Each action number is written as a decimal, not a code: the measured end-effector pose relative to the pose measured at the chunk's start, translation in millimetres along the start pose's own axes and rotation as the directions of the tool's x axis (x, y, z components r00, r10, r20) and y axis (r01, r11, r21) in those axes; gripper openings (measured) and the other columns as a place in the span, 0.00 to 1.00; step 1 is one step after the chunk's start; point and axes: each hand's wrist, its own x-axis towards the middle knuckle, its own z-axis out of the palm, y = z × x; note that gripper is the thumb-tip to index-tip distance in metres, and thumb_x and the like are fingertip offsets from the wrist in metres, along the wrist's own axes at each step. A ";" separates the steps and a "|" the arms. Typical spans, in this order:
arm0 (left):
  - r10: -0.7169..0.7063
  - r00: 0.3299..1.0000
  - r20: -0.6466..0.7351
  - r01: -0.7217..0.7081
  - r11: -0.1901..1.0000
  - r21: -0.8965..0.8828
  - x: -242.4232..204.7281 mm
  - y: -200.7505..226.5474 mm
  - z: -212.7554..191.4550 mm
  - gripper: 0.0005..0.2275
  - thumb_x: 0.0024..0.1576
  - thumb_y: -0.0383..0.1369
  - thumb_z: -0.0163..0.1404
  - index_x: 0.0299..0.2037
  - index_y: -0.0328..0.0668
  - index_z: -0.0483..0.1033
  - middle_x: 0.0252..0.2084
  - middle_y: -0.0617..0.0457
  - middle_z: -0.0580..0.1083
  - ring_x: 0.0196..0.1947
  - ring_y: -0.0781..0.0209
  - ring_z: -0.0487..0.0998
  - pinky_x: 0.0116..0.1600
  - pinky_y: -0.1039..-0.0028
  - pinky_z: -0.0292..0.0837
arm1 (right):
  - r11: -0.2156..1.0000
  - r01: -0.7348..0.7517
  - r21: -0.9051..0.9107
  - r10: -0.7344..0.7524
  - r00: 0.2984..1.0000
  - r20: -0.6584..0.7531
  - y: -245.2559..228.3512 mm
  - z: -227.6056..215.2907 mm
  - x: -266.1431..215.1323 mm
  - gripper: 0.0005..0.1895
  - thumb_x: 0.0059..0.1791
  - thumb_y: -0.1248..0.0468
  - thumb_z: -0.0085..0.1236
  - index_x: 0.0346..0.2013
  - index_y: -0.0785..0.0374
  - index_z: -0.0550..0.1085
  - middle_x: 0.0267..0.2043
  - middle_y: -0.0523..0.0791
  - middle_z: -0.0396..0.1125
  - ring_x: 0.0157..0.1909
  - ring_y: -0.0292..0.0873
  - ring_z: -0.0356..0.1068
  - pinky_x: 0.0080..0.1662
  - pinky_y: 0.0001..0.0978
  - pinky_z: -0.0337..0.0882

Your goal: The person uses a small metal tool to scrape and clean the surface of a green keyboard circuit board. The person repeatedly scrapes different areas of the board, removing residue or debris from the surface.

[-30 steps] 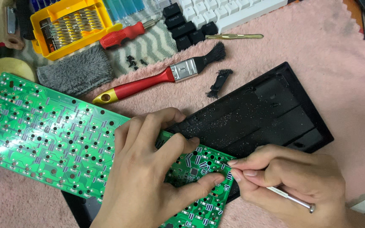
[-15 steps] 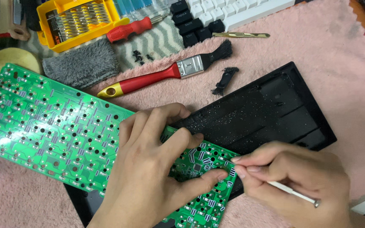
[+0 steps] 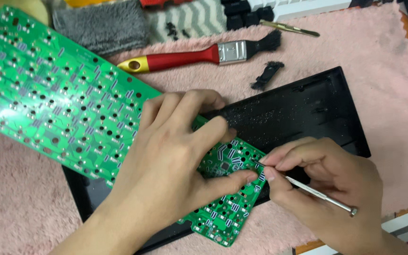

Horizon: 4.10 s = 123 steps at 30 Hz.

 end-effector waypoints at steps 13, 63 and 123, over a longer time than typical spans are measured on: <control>-0.006 1.000 0.010 0.006 0.999 0.041 -1.2 -1.9 2.8 0.25 0.60 0.60 0.70 0.43 0.47 0.79 0.60 0.45 0.73 0.55 0.39 0.74 0.60 0.47 0.64 | 0.999 0.033 -0.027 -0.034 0.999 -0.008 0.0 1.8 3.5 0.12 0.45 0.82 0.71 0.34 0.68 0.75 0.40 0.54 0.81 0.44 0.40 0.86 0.48 0.22 0.84; -0.056 0.995 0.081 0.059 0.998 -0.033 4.2 -1.6 3.1 0.18 0.60 0.52 0.69 0.53 0.56 0.85 0.65 0.47 0.72 0.61 0.42 0.73 0.64 0.47 0.59 | 0.995 -0.054 0.090 0.040 0.987 0.153 3.8 -11.5 58.5 0.19 0.54 0.74 0.70 0.53 0.68 0.69 0.23 0.48 0.77 0.28 0.36 0.83 0.41 0.24 0.88; -0.067 0.996 0.066 0.068 0.997 -0.024 5.6 2.3 1.5 0.15 0.64 0.52 0.65 0.53 0.57 0.86 0.65 0.51 0.73 0.60 0.45 0.75 0.64 0.48 0.60 | 0.973 -0.193 -0.129 0.208 0.972 0.113 -8.7 -6.1 56.4 0.14 0.58 0.65 0.66 0.48 0.64 0.67 0.18 0.43 0.83 0.31 0.31 0.89 0.33 0.21 0.82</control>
